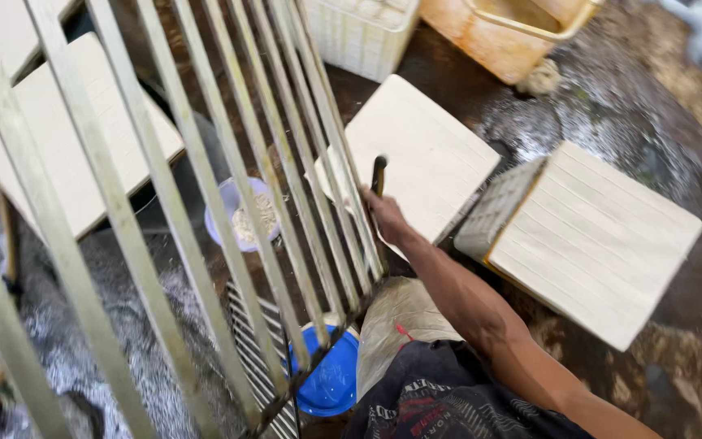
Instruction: The person trims and cuts slabs of pressed tofu in square molds using a knife, slicing along the mold edges and cutting the curd into grid portions. They move the knife along each side, lift the slatted rack frame off a mold, and set trimmed slabs aside while working through several molds on the wet floor.
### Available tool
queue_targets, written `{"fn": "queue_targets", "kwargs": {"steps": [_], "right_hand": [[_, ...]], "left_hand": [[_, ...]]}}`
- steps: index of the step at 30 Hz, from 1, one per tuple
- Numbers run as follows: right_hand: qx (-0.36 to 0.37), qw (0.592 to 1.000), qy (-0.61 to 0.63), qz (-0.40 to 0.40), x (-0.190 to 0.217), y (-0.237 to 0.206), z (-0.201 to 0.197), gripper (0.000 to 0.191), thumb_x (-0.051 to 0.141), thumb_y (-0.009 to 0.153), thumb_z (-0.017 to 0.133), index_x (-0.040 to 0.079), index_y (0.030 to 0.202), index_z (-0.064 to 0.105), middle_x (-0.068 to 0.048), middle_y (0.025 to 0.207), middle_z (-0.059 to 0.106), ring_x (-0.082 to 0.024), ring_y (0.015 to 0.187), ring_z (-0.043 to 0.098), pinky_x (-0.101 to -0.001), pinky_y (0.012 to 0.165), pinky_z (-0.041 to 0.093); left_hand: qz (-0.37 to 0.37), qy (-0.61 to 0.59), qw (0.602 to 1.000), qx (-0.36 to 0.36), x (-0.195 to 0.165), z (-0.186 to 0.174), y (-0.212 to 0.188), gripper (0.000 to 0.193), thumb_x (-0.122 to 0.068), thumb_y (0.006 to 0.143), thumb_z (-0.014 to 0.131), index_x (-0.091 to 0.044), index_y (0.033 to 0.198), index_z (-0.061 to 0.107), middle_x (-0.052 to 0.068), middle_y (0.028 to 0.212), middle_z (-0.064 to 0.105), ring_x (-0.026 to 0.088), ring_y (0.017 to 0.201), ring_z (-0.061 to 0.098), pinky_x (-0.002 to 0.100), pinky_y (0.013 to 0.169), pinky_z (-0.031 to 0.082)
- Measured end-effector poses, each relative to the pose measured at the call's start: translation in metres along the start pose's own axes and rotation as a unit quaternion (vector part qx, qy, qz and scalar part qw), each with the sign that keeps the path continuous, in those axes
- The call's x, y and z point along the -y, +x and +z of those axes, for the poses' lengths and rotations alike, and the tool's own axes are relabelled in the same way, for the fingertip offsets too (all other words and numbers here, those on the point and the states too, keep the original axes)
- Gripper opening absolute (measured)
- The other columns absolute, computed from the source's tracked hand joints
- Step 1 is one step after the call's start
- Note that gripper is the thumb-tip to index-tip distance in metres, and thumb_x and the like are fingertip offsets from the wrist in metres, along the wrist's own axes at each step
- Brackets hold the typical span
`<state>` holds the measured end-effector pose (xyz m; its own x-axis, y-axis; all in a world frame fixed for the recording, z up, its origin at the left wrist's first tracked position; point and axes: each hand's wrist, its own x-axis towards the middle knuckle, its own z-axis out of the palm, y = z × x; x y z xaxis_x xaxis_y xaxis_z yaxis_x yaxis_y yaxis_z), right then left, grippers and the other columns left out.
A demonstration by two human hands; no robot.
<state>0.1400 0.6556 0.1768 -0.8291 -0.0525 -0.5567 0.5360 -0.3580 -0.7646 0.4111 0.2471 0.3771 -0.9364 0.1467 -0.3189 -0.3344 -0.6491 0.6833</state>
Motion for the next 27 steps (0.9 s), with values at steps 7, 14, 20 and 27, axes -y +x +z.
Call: {"fn": "queue_targets", "kwargs": {"steps": [7, 14, 20, 27], "right_hand": [[-0.167, 0.928, 0.044, -0.331, 0.094, -0.082, -0.172, 0.036, 0.032, 0.102, 0.068, 0.0, 0.118, 0.069, 0.007, 0.082, 0.061, -0.004, 0.069, 0.053, -0.0236, 0.058, 0.045], [-0.428, 0.817, -0.153, -0.355, 0.095, -0.222, -0.329, 0.032, 0.03, 0.105, 0.065, 0.0, 0.117, 0.069, 0.005, 0.074, 0.059, -0.004, 0.066, 0.056, -0.0237, 0.057, 0.047], [-0.619, 0.718, -0.218, -0.229, -0.024, -0.288, -0.429, 0.025, 0.022, 0.1, 0.073, -0.001, 0.106, 0.068, -0.011, 0.095, 0.064, -0.025, 0.084, 0.062, -0.0399, 0.076, 0.051], [-0.716, 0.646, -0.259, -0.05, -0.15, -0.343, -0.525, 0.021, 0.017, 0.089, 0.076, 0.0, 0.102, 0.072, -0.016, 0.097, 0.066, -0.038, 0.094, 0.063, -0.0475, 0.083, 0.049]], "left_hand": [[-0.075, 0.043, 0.993, 0.085, 0.026, 0.081, 0.091, 0.054, -0.012, 0.091, 0.052, -0.001, 0.144, 0.045, 0.019, 0.112, 0.071, 0.032, 0.104, 0.068, 0.042, 0.09, 0.055], [-0.05, 0.386, 0.921, -0.011, 0.083, 0.204, 0.288, 0.049, -0.008, 0.098, 0.054, 0.003, 0.144, 0.044, 0.019, 0.11, 0.071, 0.029, 0.104, 0.072, 0.038, 0.091, 0.061], [-0.011, 0.39, 0.921, -0.02, 0.303, 0.243, 0.401, 0.03, -0.011, 0.1, 0.066, 0.0, 0.126, 0.057, 0.008, 0.097, 0.069, 0.016, 0.084, 0.07, 0.032, 0.074, 0.06], [-0.078, 0.653, 0.753, 0.006, 0.518, 0.29, 0.416, 0.03, -0.02, 0.102, 0.066, 0.001, 0.124, 0.067, 0.008, 0.084, 0.062, 0.014, 0.068, 0.05, 0.032, 0.057, 0.04]]}}
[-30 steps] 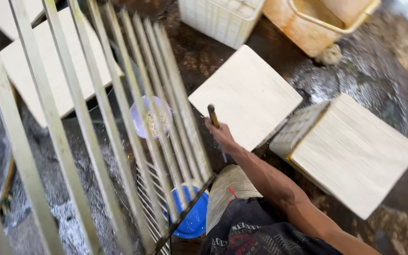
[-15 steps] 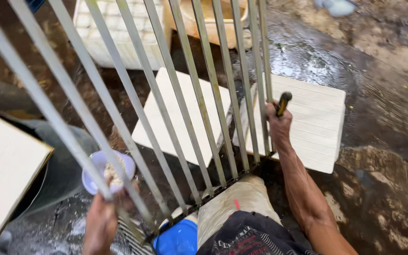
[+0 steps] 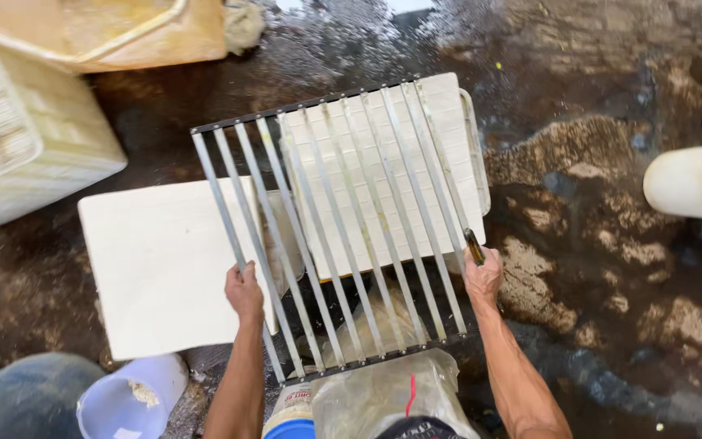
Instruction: The person trims and cuts slabs of pressed tofu in square molds using a knife, slicing along the mold edges and cutting the curd into grid portions. They move the knife along each side, lift the slatted rack frame off a mold, and set trimmed slabs aside while working through several molds on the wet floor.
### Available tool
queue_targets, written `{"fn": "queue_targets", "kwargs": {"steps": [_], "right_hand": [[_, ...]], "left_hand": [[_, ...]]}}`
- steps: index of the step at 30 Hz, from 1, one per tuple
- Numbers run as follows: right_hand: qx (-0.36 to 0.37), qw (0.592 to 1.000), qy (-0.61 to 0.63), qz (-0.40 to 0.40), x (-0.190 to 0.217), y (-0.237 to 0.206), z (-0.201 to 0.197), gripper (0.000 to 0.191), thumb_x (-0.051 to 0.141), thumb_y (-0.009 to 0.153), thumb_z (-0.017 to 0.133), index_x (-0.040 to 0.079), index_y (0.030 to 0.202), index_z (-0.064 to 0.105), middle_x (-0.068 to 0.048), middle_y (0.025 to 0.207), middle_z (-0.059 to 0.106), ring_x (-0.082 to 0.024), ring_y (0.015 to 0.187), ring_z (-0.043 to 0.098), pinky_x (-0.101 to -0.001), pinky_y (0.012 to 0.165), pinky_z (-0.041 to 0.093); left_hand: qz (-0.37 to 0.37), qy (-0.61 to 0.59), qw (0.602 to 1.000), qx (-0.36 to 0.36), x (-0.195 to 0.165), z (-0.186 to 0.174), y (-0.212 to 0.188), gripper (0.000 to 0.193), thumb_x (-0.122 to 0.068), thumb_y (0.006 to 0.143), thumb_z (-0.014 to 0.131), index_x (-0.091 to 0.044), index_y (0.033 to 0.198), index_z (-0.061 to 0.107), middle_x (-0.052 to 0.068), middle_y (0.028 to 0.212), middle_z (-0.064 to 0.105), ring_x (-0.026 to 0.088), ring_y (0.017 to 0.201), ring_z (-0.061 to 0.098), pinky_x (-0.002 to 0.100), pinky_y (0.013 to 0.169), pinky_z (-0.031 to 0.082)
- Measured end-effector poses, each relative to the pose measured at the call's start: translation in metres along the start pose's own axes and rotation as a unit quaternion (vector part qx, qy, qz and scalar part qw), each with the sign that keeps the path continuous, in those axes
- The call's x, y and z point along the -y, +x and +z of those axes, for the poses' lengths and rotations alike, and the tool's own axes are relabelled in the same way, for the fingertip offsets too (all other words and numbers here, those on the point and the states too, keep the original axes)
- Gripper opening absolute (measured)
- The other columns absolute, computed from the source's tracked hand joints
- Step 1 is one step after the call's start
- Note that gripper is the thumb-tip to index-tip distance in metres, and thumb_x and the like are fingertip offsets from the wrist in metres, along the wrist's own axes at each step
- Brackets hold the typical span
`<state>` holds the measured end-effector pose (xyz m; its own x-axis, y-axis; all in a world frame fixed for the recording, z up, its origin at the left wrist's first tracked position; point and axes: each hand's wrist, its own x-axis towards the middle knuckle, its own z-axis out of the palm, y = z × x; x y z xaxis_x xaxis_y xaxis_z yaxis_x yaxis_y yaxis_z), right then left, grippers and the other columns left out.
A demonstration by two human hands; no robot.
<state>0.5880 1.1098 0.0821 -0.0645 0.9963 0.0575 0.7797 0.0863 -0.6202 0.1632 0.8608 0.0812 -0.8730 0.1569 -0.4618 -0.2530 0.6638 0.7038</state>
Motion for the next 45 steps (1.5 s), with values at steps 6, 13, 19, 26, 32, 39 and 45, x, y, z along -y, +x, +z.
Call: {"fn": "queue_targets", "kwargs": {"steps": [6, 13, 19, 26, 32, 39, 45], "right_hand": [[0.01, 0.998, 0.005, 0.068, -0.053, 0.071, 0.031, 0.019, 0.016, 0.095, 0.073, 0.001, 0.105, 0.072, -0.015, 0.099, 0.063, -0.036, 0.096, 0.061, -0.0475, 0.085, 0.048], [0.028, 0.996, 0.024, 0.087, -0.072, 0.128, 0.082, 0.023, 0.016, 0.096, 0.074, -0.004, 0.107, 0.069, -0.014, 0.097, 0.059, -0.033, 0.092, 0.06, -0.0453, 0.082, 0.047], [0.04, 0.993, 0.048, 0.102, -0.084, 0.135, 0.092, 0.021, 0.013, 0.098, 0.074, -0.004, 0.108, 0.067, -0.013, 0.098, 0.057, -0.031, 0.091, 0.06, -0.0437, 0.082, 0.047], [0.022, 0.998, -0.009, 0.057, -0.084, 0.14, 0.095, 0.022, 0.013, 0.093, 0.077, -0.002, 0.108, 0.071, -0.016, 0.102, 0.061, -0.035, 0.095, 0.062, -0.0455, 0.083, 0.049], [0.124, 0.991, -0.027, 0.039, -0.099, 0.148, 0.086, 0.025, 0.019, 0.096, 0.074, -0.001, 0.111, 0.073, -0.017, 0.101, 0.062, -0.036, 0.096, 0.063, -0.0462, 0.084, 0.05], [-0.013, 0.991, 0.125, 0.047, -0.094, 0.193, 0.027, 0.029, 0.029, 0.108, 0.061, 0.006, 0.123, 0.069, -0.009, 0.102, 0.066, -0.016, 0.083, 0.062, -0.0318, 0.069, 0.057], [0.115, 0.965, 0.201, -0.12, -0.031, 0.242, 0.016, 0.03, 0.019, 0.109, 0.067, -0.005, 0.128, 0.067, -0.014, 0.106, 0.075, -0.021, 0.093, 0.073, -0.0321, 0.084, 0.061]], "left_hand": [[0.071, 0.026, 0.997, 0.024, -0.038, 0.134, 0.029, 0.033, -0.024, 0.097, 0.066, 0.001, 0.119, 0.068, 0.0, 0.073, 0.06, 0.011, 0.062, 0.05, 0.029, 0.057, 0.043], [0.107, 0.03, 0.994, 0.002, -0.046, 0.209, 0.063, 0.032, -0.02, 0.097, 0.067, 0.002, 0.12, 0.068, -0.005, 0.07, 0.05, 0.007, 0.063, 0.043, 0.027, 0.057, 0.039], [0.077, -0.031, 0.996, 0.04, -0.039, 0.23, 0.071, 0.027, -0.015, 0.098, 0.068, 0.003, 0.118, 0.071, -0.009, 0.069, 0.047, 0.004, 0.062, 0.038, 0.025, 0.055, 0.032], [0.048, -0.134, 0.985, 0.098, -0.031, 0.235, 0.071, 0.032, -0.009, 0.098, 0.066, 0.002, 0.128, 0.067, -0.002, 0.094, 0.071, 0.003, 0.078, 0.058, 0.02, 0.068, 0.046], [0.048, -0.175, 0.971, 0.155, -0.014, 0.231, 0.079, 0.035, -0.005, 0.099, 0.064, 0.005, 0.133, 0.062, 0.006, 0.113, 0.074, 0.006, 0.093, 0.067, 0.019, 0.082, 0.052], [0.03, 0.206, 0.969, 0.131, 0.039, 0.19, 0.038, 0.044, -0.028, 0.095, 0.072, 0.01, 0.116, 0.068, 0.019, 0.097, 0.075, 0.021, 0.087, 0.067, 0.037, 0.08, 0.053], [0.031, 0.269, 0.956, 0.116, 0.074, 0.176, 0.007, 0.049, -0.033, 0.092, 0.074, 0.004, 0.124, 0.07, 0.023, 0.099, 0.076, 0.029, 0.09, 0.074, 0.039, 0.086, 0.054]]}}
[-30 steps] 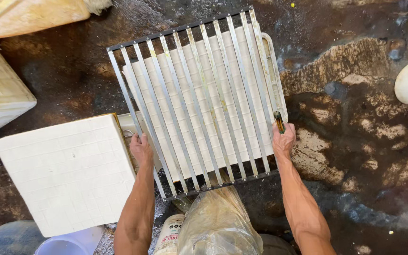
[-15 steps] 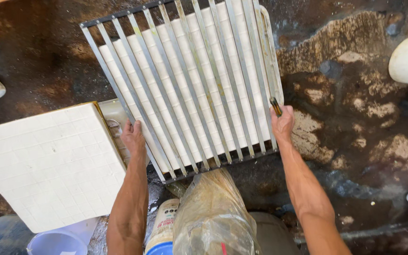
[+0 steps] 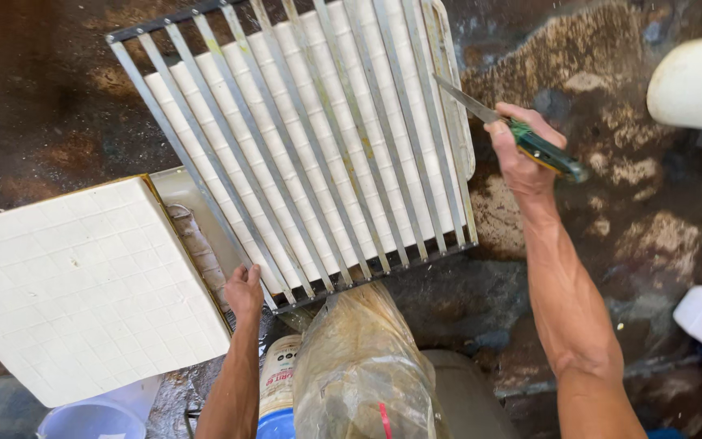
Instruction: The person trims and cuts slabs of pressed tofu in square molds using a knife, slicing along the mold edges and cutting the curd into grid portions. They move the knife along each side, lift the slatted rack frame off a mold, and set trimmed slabs aside while working through several molds on the wet floor.
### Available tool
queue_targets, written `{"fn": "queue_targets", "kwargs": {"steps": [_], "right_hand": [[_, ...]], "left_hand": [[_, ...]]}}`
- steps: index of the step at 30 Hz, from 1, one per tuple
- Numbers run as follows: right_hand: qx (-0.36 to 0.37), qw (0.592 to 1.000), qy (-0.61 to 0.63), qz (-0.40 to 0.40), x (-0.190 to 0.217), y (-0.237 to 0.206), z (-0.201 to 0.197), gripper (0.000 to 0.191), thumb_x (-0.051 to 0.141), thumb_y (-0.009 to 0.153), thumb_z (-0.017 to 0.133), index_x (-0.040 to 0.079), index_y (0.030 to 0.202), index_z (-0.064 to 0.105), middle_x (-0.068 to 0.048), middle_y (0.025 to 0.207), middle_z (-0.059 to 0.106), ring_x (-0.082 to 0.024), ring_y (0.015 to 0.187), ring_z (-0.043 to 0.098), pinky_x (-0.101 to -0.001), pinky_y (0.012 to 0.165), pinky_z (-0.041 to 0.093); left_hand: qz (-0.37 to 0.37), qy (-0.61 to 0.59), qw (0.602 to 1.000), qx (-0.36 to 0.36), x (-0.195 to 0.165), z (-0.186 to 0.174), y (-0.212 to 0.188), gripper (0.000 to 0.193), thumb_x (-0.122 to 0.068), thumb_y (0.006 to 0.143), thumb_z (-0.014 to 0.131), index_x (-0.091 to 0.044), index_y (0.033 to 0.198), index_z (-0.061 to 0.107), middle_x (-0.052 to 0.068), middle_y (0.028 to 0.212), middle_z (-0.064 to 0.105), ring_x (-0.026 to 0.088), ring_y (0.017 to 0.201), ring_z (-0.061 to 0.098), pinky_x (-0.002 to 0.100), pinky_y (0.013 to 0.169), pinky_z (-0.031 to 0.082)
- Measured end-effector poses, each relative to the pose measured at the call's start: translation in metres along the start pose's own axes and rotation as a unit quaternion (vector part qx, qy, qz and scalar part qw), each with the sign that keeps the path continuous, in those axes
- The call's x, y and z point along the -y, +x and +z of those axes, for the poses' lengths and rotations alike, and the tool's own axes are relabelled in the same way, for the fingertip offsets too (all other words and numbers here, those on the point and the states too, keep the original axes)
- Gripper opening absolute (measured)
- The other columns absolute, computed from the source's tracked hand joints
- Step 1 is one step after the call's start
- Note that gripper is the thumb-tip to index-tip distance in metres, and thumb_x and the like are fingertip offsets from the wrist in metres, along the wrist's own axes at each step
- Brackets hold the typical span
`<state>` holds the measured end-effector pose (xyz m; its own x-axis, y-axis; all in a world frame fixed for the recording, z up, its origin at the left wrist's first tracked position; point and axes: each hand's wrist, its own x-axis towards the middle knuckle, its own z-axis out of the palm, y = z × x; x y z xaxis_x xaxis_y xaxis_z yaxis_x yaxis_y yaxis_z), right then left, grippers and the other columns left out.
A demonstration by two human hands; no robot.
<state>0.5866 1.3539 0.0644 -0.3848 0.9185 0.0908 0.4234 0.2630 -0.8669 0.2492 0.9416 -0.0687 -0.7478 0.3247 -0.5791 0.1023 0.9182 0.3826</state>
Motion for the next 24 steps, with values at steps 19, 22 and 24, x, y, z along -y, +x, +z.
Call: {"fn": "queue_targets", "kwargs": {"steps": [19, 22, 24], "right_hand": [[0.044, 0.975, -0.155, -0.152, -0.054, 0.059, 0.088, 0.017, 0.009, 0.104, 0.062, -0.001, 0.108, 0.074, -0.016, 0.086, 0.073, -0.019, 0.069, 0.071, -0.0294, 0.052, 0.056], [0.076, 0.98, -0.166, -0.079, -0.043, -0.058, 0.04, 0.013, 0.008, 0.1, 0.063, 0.001, 0.101, 0.074, -0.013, 0.083, 0.071, -0.02, 0.071, 0.069, -0.0298, 0.057, 0.055], [0.114, 0.974, -0.194, 0.032, -0.025, -0.127, 0.014, 0.023, 0.015, 0.099, 0.063, -0.001, 0.106, 0.077, -0.013, 0.076, 0.072, -0.02, 0.063, 0.068, -0.031, 0.049, 0.053]], "left_hand": [[-0.036, -0.053, 0.998, 0.004, 0.004, 0.013, 0.003, 0.046, -0.031, 0.089, 0.076, 0.001, 0.122, 0.073, 0.02, 0.099, 0.078, 0.027, 0.088, 0.076, 0.037, 0.086, 0.057], [-0.033, -0.068, 0.997, 0.008, 0.005, 0.017, 0.001, 0.044, -0.03, 0.09, 0.076, 0.001, 0.121, 0.073, 0.021, 0.099, 0.077, 0.027, 0.088, 0.076, 0.038, 0.085, 0.057], [-0.021, -0.058, 0.998, 0.0, 0.008, 0.02, -0.003, 0.045, -0.031, 0.09, 0.077, 0.002, 0.12, 0.072, 0.022, 0.1, 0.076, 0.029, 0.089, 0.075, 0.039, 0.086, 0.057]]}}
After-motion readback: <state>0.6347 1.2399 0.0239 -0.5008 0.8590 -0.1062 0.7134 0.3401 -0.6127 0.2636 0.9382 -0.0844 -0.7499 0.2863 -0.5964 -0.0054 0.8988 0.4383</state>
